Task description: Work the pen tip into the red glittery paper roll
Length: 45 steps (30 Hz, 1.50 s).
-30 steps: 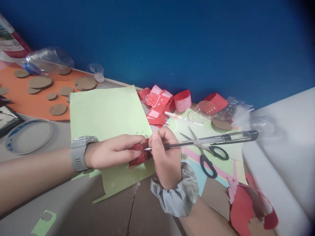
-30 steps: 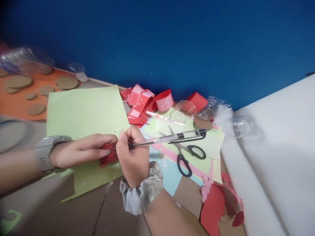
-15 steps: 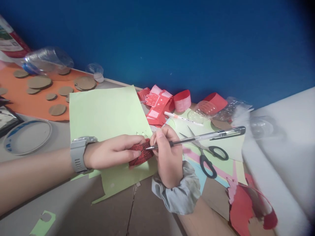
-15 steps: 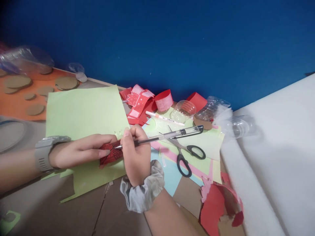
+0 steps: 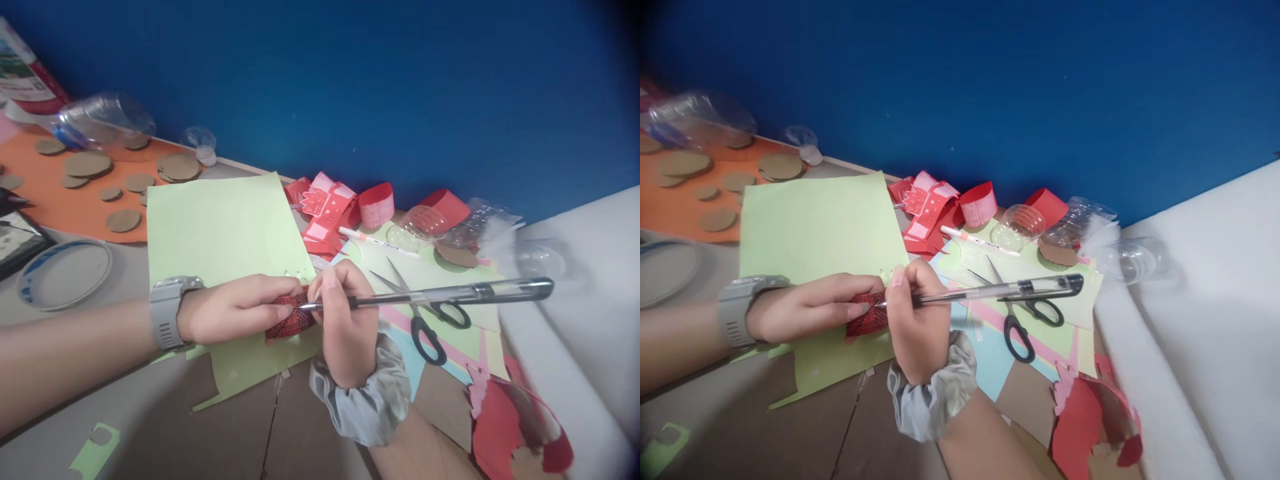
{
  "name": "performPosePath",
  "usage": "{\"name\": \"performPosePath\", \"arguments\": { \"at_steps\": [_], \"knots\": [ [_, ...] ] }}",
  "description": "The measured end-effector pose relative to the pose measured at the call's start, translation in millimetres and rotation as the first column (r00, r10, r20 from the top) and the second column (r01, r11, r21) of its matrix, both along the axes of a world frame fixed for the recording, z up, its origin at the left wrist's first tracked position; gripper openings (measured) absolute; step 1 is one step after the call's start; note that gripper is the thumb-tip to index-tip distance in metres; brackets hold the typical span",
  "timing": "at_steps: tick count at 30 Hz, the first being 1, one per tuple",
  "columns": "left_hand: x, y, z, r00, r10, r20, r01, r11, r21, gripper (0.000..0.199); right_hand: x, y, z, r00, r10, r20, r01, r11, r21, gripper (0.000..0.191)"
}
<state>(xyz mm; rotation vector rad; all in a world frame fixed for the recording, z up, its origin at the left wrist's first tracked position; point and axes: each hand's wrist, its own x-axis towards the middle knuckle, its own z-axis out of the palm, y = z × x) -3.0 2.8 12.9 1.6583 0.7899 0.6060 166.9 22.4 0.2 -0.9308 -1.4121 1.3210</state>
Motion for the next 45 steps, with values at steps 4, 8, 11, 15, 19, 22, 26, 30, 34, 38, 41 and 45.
{"name": "performPosePath", "arguments": {
  "at_steps": [4, 8, 11, 15, 19, 22, 26, 30, 34, 38, 41, 45],
  "knots": [
    [-0.1, -0.2, 0.0, 1.0, -0.008, -0.013, 0.008, 1.0, -0.003, 0.021, 0.0, 1.6, 1.7, 0.998, 0.007, 0.066, -0.007, 1.0, 0.008, 0.032],
    [0.1, -0.4, 0.4, 0.999, 0.007, -0.032, -0.007, 1.0, -0.005, 0.019, -1.1, 1.8, 2.1, 0.994, -0.006, 0.105, 0.001, 0.999, 0.041, 0.031],
    [0.1, -0.2, 1.0, 0.999, 0.008, -0.037, -0.008, 1.0, -0.01, 0.018, -1.8, 2.5, 2.7, 0.995, 0.003, 0.1, -0.008, 0.999, 0.05, 0.03],
    [0.8, 0.3, 1.7, 0.999, 0.02, -0.051, -0.02, 1.0, -0.007, 0.017, -1.7, 2.0, 4.0, 0.994, 0.0, 0.109, -0.005, 0.999, 0.047, 0.03],
    [1.7, -0.1, 1.8, 0.998, 0.025, -0.053, -0.025, 1.0, 0.003, 0.018, -1.3, 0.4, 3.8, 0.994, -0.009, 0.112, 0.005, 0.999, 0.039, 0.031],
    [1.7, -0.5, 1.8, 0.999, 0.025, -0.047, -0.025, 1.0, -0.011, 0.018, -1.1, 0.2, 3.3, 0.993, -0.007, 0.118, 0.001, 0.999, 0.051, 0.03],
    [1.2, -0.2, 1.2, 1.0, 0.012, -0.008, -0.013, 0.999, -0.042, 0.019, -1.1, 1.1, 2.8, 0.994, -0.005, 0.112, 0.0, 0.999, 0.047, 0.031],
    [1.1, 0.3, 0.3, 1.0, 0.009, -0.01, -0.01, 0.999, -0.04, 0.02, -1.3, 1.9, 2.2, 0.998, 0.008, 0.068, -0.01, 1.0, 0.026, 0.031],
    [0.4, -0.3, 0.4, 1.0, 0.011, -0.02, -0.011, 0.999, -0.034, 0.021, -0.3, 1.4, 1.4, 0.999, 0.017, 0.05, -0.018, 1.0, 0.007, 0.032],
    [-0.4, -0.7, 0.9, 1.0, 0.015, -0.023, -0.016, 0.999, -0.033, 0.02, 0.8, 1.2, -0.4, 0.999, 0.029, 0.028, -0.029, 0.999, -0.014, 0.032],
    [0.3, -0.1, 0.4, 1.0, 0.019, -0.024, -0.02, 1.0, -0.017, 0.021, 0.8, 1.7, -1.7, 1.0, 0.023, 0.01, -0.023, 0.999, -0.03, 0.032],
    [1.4, 0.7, -0.3, 1.0, 0.017, -0.013, -0.017, 1.0, 0.0, 0.021, 0.1, 2.1, -1.9, 1.0, 0.018, 0.002, -0.018, 0.999, -0.037, 0.032]
  ]
}}
